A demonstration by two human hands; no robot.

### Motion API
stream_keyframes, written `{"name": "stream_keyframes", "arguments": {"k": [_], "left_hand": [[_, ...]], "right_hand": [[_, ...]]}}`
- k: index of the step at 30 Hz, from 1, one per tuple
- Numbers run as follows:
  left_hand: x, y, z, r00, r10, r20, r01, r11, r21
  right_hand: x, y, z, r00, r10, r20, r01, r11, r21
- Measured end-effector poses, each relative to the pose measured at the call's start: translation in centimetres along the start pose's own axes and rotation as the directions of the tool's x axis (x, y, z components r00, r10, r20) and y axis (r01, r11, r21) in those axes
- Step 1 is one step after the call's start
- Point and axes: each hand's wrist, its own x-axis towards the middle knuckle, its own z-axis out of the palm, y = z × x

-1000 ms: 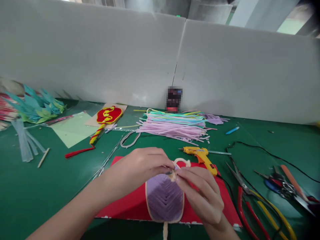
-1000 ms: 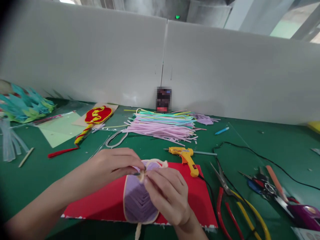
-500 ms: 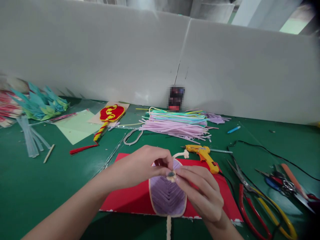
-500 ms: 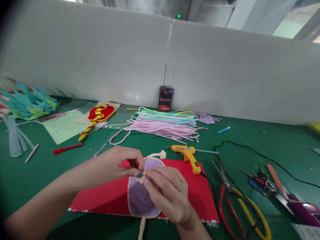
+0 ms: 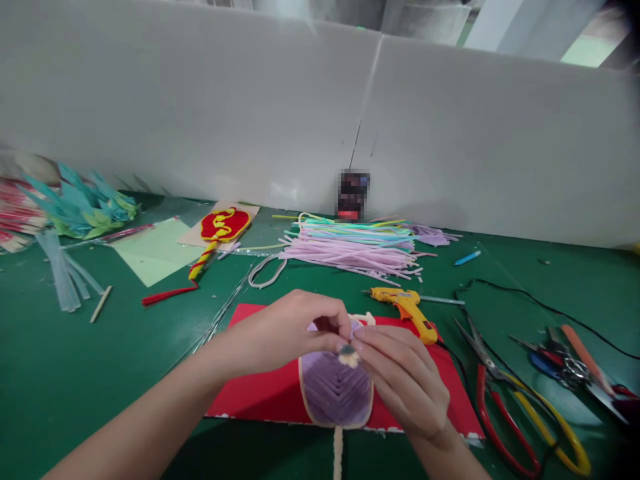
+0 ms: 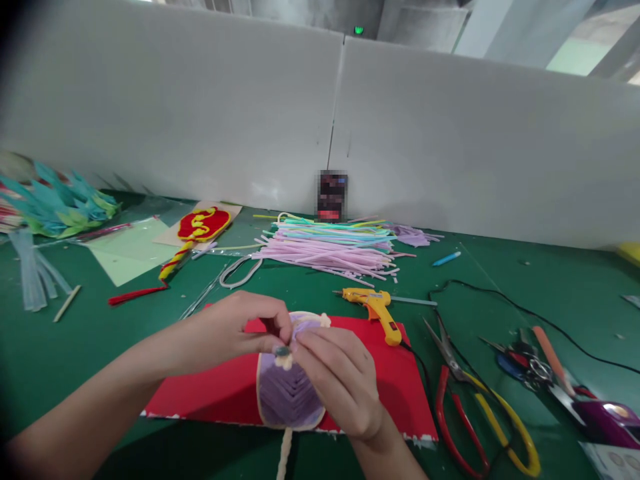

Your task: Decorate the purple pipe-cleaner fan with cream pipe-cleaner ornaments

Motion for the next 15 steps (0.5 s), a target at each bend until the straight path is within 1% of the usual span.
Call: {"name": "stream_keyframes", "arguments": {"k": [4, 6, 9, 12, 15], "left_hand": [[-0.01, 0.11, 0.27, 0.999, 0.029, -0.041, -0.028, 0.999, 0.036], [-0.13, 0.37, 0.23, 0.996, 0.058, -0.062, -0.052, 0.994, 0.092], [-0.44, 0.75, 0.05, 0.994, 0.094, -0.058, -0.082, 0.979, 0.185], [-0.71, 0.77, -0.11, 0.995, 0.08, -0.064, -0.063, 0.971, 0.232], [-0.74, 0.44, -0.27, 0.999, 0.035, -0.022, -0.03, 0.984, 0.176]], "right_hand": [[-0.01, -0.01, 0.0, 0.999, 0.014, -0.029, -0.014, 1.0, 0.006], [0.14, -0.03, -0.03, 0.998, 0.03, -0.047, -0.03, 1.0, 0.005], [0.25, -0.08, -0.09, 0.997, 0.036, -0.064, -0.037, 0.999, -0.013], [0.15, -0.13, -0.08, 0.999, 0.006, -0.046, -0.007, 1.0, -0.018], [0.1, -0.18, 0.0, 1.0, -0.012, -0.019, 0.012, 1.0, -0.007]]}}
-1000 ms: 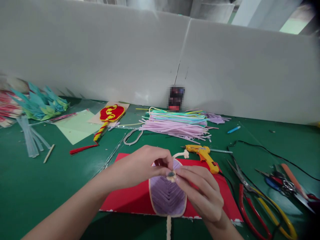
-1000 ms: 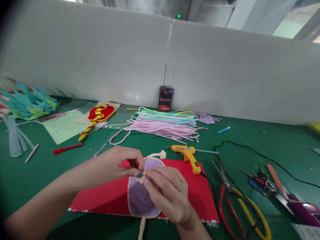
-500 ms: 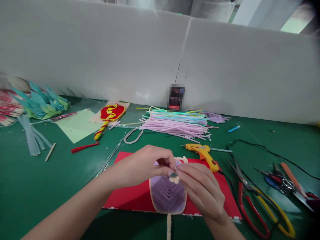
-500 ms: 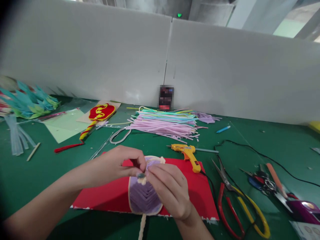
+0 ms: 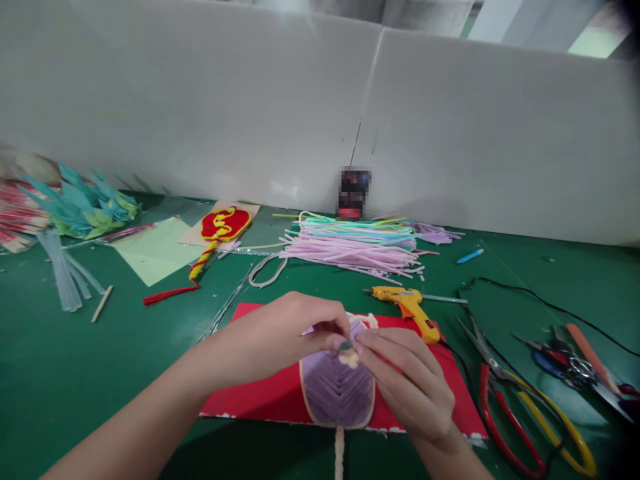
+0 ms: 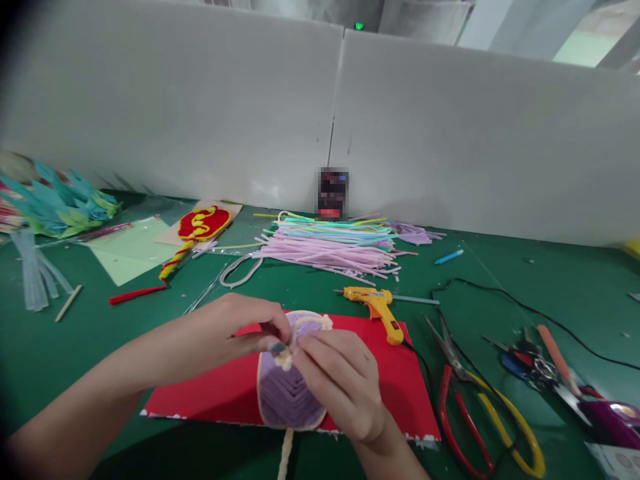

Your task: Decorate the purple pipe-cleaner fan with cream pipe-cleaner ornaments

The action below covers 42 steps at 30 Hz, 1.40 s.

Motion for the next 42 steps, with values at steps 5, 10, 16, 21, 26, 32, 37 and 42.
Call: {"name": "stream_keyframes", "arguments": {"k": [5, 10, 16, 21, 26, 32, 37, 42], "left_hand": [[0.3, -0.5, -0.1, 0.995, 0.013, 0.095, -0.002, 0.993, -0.116], [0.2, -0.2, 0.0, 0.994, 0.005, 0.112, 0.015, 0.983, -0.183], [0.4, 0.0, 0.6, 0.993, -0.067, 0.101, 0.095, 0.947, -0.307], [0.6, -0.1, 1.2, 0.988, -0.126, 0.092, 0.152, 0.911, -0.383], [0.4, 0.1, 1.4, 0.98, -0.18, 0.083, 0.198, 0.911, -0.361], [0.1, 0.2, 1.3, 0.985, -0.171, 0.009, 0.169, 0.965, -0.2], [0.1, 0.0, 0.7, 0.982, -0.052, -0.183, 0.062, 0.997, 0.048], [0.4, 0.1, 0.9, 0.988, -0.02, -0.156, 0.047, 0.984, 0.169]], "right_hand": [[0.3, -0.3, 0.0, 0.999, -0.027, 0.042, 0.026, 0.999, 0.026], [0.3, -0.5, -0.2, 1.0, 0.0, 0.021, 0.0, 1.0, 0.015], [-0.1, -0.4, -0.3, 1.0, 0.006, -0.007, -0.007, 1.0, -0.021], [0.0, -0.6, -0.3, 0.998, 0.044, -0.04, -0.044, 0.999, -0.006], [0.0, -0.5, -0.2, 0.998, 0.031, -0.053, -0.032, 0.999, -0.013], [0.0, -0.3, 0.2, 0.995, 0.086, -0.054, -0.081, 0.993, 0.089], [0.5, -0.1, 1.4, 0.945, 0.294, -0.145, -0.245, 0.926, 0.288], [0.6, 0.8, 2.9, 0.695, 0.717, 0.048, -0.628, 0.574, 0.526]]}}
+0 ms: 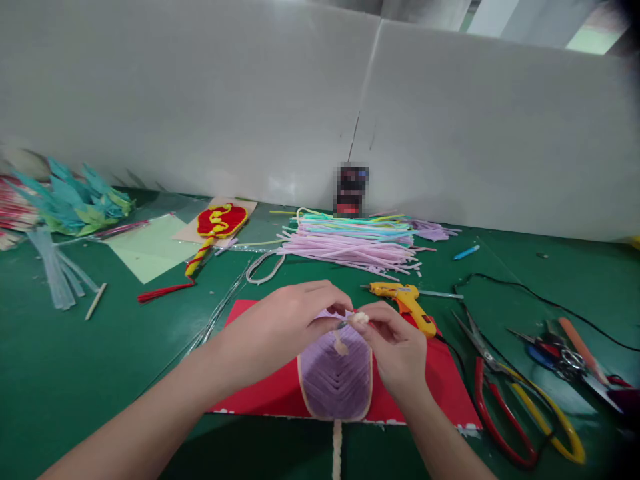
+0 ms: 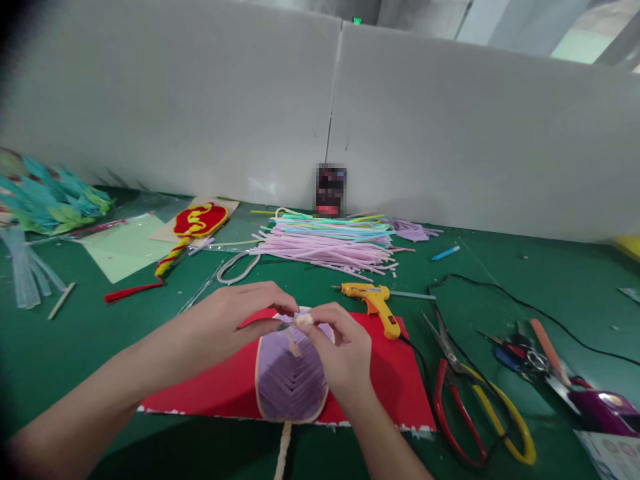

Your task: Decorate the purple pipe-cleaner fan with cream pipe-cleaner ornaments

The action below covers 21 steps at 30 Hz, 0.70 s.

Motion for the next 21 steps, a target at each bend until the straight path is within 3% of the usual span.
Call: {"name": "stream_keyframes", "arguments": {"k": [3, 8, 13, 21], "left_hand": [[0.4, -0.2, 0.7, 1.0, -0.029, 0.0, 0.029, 0.998, 0.047], [1.1, -1.1, 1.7, 0.996, -0.077, -0.037, 0.077, 0.997, 0.001], [1.2, -1.8, 2.2, 0.995, -0.072, -0.069, 0.068, 0.996, -0.056], [1.2, -1.8, 3.2, 0.992, -0.024, -0.127, 0.028, 0.999, 0.024]], "right_hand": [[0.3, 0.6, 0.3, 0.973, 0.229, 0.027, -0.231, 0.966, 0.115], [0.4, 0.8, 0.5, 0.92, 0.382, 0.084, -0.391, 0.904, 0.171], [0.5, 1.0, 0.5, 0.898, 0.429, 0.098, -0.439, 0.885, 0.152], [0.6, 1.2, 0.4, 0.889, 0.45, 0.078, -0.457, 0.88, 0.133]]}}
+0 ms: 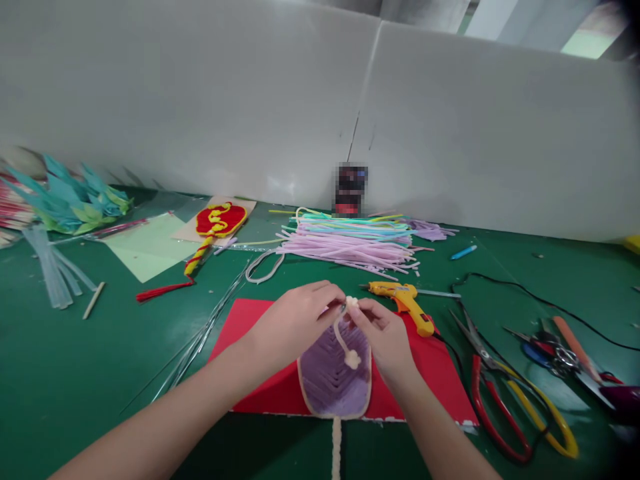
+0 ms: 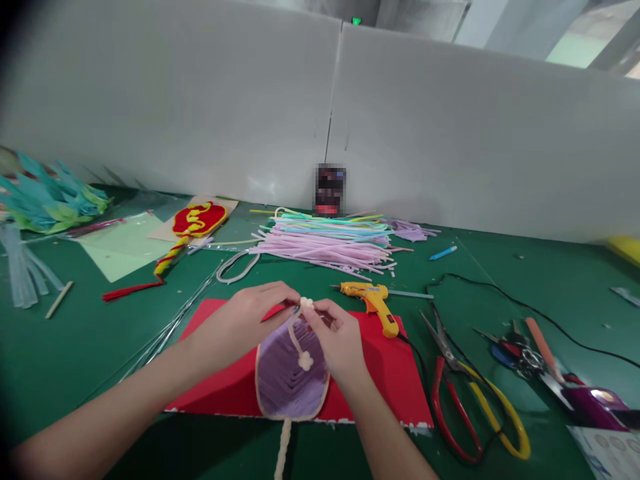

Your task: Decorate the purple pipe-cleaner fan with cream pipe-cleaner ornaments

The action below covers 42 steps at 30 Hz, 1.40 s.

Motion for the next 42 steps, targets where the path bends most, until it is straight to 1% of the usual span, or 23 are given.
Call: {"name": "stream_keyframes", "arguments": {"k": [4, 8, 12, 15, 18, 23, 26, 29, 32, 34, 36, 39, 42], "left_hand": [[-0.1, 0.2, 0.5, 0.999, 0.039, -0.012, -0.038, 0.998, 0.057], [-0.3, -0.2, 1.2, 0.994, 0.103, -0.027, -0.097, 0.981, 0.171], [-0.5, -0.7, 1.8, 0.993, 0.115, 0.012, -0.114, 0.955, 0.274], [-0.6, -0.9, 1.9, 0.992, 0.12, 0.037, -0.126, 0.942, 0.31], [-0.5, -0.8, 1.9, 0.995, 0.1, 0.009, -0.099, 0.963, 0.251], [-0.2, -0.4, 1.5, 0.997, 0.009, -0.08, -0.006, 0.999, 0.037], [0.0, -0.2, 1.2, 0.995, -0.057, -0.077, 0.053, 0.997, -0.049], [0.0, -0.1, 1.2, 0.996, -0.062, -0.063, 0.058, 0.997, -0.054], [-0.1, -0.3, 1.3, 0.997, -0.025, -0.072, 0.026, 0.999, 0.019], [-0.2, -0.4, 1.5, 0.998, 0.012, -0.066, -0.005, 0.994, 0.113], [-0.3, -0.5, 1.8, 0.998, 0.052, -0.03, -0.044, 0.973, 0.228], [-0.6, -0.5, 2.4, 0.995, 0.099, 0.028, -0.103, 0.921, 0.377], [-0.9, -0.4, 2.9, 0.992, 0.118, 0.042, -0.124, 0.888, 0.443]], "right_hand": [[0.0, -0.1, 0.0, 1.0, 0.008, 0.008, -0.008, 1.0, -0.005], [0.1, 0.0, 0.0, 1.0, -0.006, -0.002, 0.006, 1.0, -0.017], [0.1, 0.1, -0.1, 0.999, -0.039, 0.013, 0.039, 0.999, -0.014], [0.1, 0.1, -0.2, 0.998, -0.044, 0.038, 0.044, 0.999, 0.002], [0.0, 0.1, -0.2, 0.998, -0.049, 0.036, 0.049, 0.999, 0.008], [0.0, -0.2, -0.4, 0.999, -0.03, 0.042, 0.03, 0.999, 0.011], [0.0, -0.3, -0.4, 0.998, -0.031, 0.054, 0.032, 0.999, -0.013], [0.1, -0.2, -0.5, 0.997, -0.033, 0.063, 0.035, 0.999, -0.033], [0.3, 0.1, -0.4, 1.0, 0.001, 0.018, 0.0, 0.999, -0.037], [0.4, 0.3, -0.4, 1.0, 0.022, -0.011, -0.023, 1.0, -0.022], [0.4, 0.5, -0.3, 0.999, 0.034, -0.021, -0.033, 0.999, 0.013], [0.4, 0.8, -0.1, 0.999, 0.027, -0.033, -0.025, 0.998, 0.059], [0.1, 0.8, 0.1, 0.998, -0.01, -0.055, 0.013, 0.998, 0.067]]}}
